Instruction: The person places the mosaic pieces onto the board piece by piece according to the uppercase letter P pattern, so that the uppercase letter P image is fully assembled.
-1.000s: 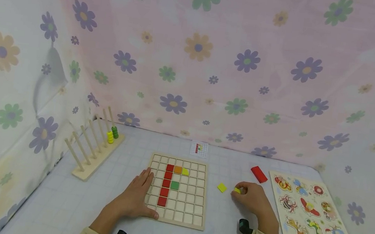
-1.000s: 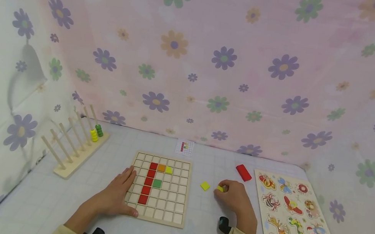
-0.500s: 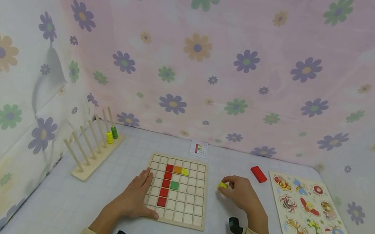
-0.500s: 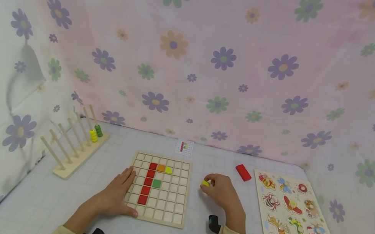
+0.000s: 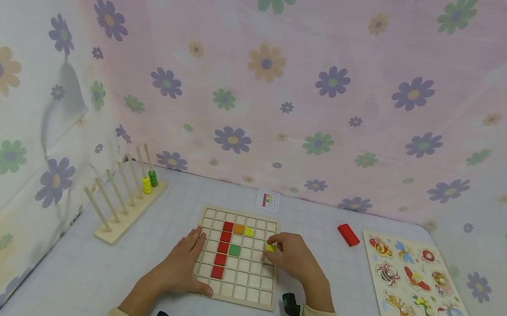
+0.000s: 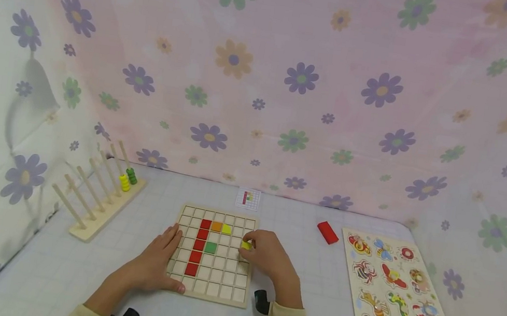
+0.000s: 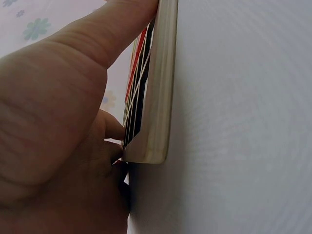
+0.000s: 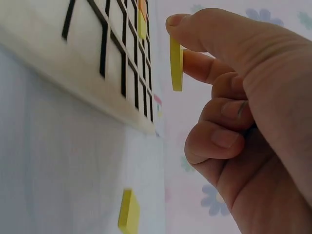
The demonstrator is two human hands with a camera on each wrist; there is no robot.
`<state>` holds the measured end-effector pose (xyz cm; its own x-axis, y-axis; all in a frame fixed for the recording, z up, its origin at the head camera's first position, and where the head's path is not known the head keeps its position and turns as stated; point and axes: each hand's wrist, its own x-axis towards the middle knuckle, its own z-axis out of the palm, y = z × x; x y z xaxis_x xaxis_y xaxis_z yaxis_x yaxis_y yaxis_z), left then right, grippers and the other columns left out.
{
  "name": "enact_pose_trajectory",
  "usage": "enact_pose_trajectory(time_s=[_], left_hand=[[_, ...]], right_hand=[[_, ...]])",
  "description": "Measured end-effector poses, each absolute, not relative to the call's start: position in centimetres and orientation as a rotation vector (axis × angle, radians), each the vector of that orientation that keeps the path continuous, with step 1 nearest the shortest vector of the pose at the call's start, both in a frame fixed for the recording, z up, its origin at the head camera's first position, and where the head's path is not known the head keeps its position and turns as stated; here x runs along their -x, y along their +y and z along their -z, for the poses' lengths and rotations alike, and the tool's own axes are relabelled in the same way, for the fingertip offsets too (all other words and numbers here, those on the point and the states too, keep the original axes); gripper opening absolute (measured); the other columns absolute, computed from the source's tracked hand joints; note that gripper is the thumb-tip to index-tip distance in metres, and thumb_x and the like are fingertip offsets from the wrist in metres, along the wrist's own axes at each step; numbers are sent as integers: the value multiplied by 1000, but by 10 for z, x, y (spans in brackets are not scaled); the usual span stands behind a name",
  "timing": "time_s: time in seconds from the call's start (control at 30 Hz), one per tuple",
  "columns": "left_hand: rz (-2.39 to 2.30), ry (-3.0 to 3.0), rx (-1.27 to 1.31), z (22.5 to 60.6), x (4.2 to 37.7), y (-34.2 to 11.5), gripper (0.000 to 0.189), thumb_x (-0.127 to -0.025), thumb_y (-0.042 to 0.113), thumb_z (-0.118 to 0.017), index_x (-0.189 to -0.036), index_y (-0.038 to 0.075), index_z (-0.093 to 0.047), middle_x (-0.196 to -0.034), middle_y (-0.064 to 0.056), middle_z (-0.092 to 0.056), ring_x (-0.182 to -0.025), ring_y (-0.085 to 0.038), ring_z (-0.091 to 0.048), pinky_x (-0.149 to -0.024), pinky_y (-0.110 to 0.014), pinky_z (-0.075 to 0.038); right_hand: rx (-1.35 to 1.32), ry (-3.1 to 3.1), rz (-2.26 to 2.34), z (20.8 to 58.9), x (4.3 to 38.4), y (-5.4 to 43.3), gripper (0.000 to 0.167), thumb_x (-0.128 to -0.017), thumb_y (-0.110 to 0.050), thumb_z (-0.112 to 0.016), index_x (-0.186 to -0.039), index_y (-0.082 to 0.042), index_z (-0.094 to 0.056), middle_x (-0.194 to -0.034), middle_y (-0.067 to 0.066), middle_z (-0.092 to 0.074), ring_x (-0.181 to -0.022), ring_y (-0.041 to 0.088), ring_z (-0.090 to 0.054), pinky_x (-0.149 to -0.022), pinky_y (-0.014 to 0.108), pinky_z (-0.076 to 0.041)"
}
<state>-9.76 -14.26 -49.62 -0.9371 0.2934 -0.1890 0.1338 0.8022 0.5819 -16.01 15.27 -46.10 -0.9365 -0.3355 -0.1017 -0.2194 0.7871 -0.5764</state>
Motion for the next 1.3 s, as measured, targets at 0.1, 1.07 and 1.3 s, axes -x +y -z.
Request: enact_pose_trajectory(time_s=[0.1, 1.07, 1.3], left_hand=[[-834, 2720, -329, 496, 98, -143, 140, -61, 63, -91, -162, -2, -18, -172, -20, -6, -160, -39, -8, -129, -58, -14], [-816, 2724, -327, 492, 99, -141, 139, -61, 63, -91, -161, -2, -20, -172, -21, -9, -160, -39, -9, -128, -58, -16], [-813, 2722, -324, 494, 99, -142, 139, -61, 63, -91, -161, -2, -20, -172, -20, -9, -160, -39, -9, -128, -59, -16]], right_hand=[[535, 2778, 837, 463, 161, 141, 18, -87, -19, -80, -102, -9, -77, -73, -2, -53, -69, 12, -47, -57, 23, -37], [668, 2785, 629, 474, 160, 99, 23, -88, -27, -80, -104, -11, -80, -97, 0, -75, -84, 12, -56, -82, 35, -54], [678, 2760, 701, 474, 160, 98, 23, -87, -24, -82, -104, -9, -81, -95, 0, -75, -76, 11, -51, -73, 28, -49]])
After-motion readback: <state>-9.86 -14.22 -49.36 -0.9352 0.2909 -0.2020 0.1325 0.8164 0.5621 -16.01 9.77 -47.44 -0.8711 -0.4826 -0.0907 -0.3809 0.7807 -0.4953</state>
